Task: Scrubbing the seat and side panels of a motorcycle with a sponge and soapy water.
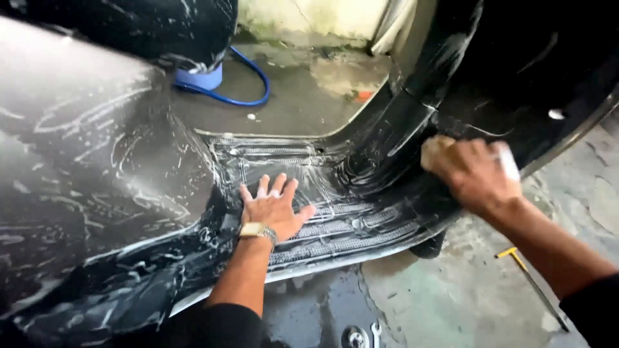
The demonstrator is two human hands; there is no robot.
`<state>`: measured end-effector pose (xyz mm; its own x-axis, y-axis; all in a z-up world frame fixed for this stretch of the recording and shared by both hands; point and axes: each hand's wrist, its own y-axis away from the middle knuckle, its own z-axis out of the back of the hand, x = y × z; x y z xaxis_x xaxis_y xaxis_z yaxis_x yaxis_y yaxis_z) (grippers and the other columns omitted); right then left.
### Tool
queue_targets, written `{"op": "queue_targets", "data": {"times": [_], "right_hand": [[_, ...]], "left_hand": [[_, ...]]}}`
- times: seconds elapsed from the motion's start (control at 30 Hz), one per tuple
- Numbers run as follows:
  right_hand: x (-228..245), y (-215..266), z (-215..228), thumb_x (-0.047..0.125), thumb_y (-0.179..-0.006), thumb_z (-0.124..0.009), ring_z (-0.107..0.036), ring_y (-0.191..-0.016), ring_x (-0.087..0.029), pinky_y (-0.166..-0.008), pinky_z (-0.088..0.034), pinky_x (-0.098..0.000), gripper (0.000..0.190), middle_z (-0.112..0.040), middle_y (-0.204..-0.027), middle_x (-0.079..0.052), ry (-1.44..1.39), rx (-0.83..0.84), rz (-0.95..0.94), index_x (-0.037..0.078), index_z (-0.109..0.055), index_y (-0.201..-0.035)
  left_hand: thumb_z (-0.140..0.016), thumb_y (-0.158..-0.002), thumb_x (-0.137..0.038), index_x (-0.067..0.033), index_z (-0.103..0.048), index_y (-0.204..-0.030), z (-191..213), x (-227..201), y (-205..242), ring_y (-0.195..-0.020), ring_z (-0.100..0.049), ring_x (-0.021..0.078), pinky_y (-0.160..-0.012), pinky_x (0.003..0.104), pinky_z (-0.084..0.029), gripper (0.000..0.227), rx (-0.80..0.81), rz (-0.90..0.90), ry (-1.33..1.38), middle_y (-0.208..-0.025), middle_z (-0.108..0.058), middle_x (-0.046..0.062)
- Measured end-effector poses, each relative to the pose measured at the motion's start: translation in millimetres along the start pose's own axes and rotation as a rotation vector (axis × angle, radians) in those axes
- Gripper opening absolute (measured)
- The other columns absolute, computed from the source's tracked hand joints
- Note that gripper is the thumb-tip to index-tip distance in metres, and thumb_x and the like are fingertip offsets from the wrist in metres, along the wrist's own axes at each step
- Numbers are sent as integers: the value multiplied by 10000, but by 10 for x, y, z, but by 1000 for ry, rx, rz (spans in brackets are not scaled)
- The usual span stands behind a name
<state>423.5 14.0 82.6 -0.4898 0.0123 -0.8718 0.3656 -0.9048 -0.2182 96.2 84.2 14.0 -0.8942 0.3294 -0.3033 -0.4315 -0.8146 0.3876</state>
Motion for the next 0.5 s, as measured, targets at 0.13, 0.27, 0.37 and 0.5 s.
{"op": "queue_targets", "data": {"times": [0.13, 0.27, 0.37, 0.5], "right_hand": [[-705, -232, 56, -1, -954, -541, -549, -809, -356, -737, -420, -434, 388, -541, -1073, -232, -241, -363, -215, -9, -456, -1333], [-975, -304, -163, 169, -1137, -514, -484, -773, -140, -727, -377, -258, 67, -512, -929, 9, 291, -550, -333, 156, -553, -1084], [182, -11, 201, 355, -885, -485, -499, -715, -270, -572, -386, -388, 460, -512, -856, -107, -3, -143, -317, 163, -500, -1302], [998, 76, 260, 499, -792, -475, -540, -890, -289, -750, -401, -439, 496, -549, -1051, -94, -358, 279, -416, 207, -491, -1193]], "left_hand": [[-291, -800, -627, -251, -167, -1398, 15, -9, -30, -1377, -31, 272, -1044, 644, -15, 717, 68, 16, -9, -1497, -61, -34], [-267, -794, -637, -278, -143, -1404, 35, -85, -33, -1385, -13, 249, -1049, 628, 8, 718, 69, 32, -10, -1501, -42, -68], [-272, -776, -672, -275, -207, -1383, -125, -8, -111, -1376, -67, 240, -1040, 638, -50, 728, -14, 15, -40, -1485, -114, -75], [-259, -801, -637, -266, -166, -1396, -65, -33, 17, -1378, -25, 267, -1054, 631, 7, 707, 63, -5, 7, -1497, -55, -46]]}}
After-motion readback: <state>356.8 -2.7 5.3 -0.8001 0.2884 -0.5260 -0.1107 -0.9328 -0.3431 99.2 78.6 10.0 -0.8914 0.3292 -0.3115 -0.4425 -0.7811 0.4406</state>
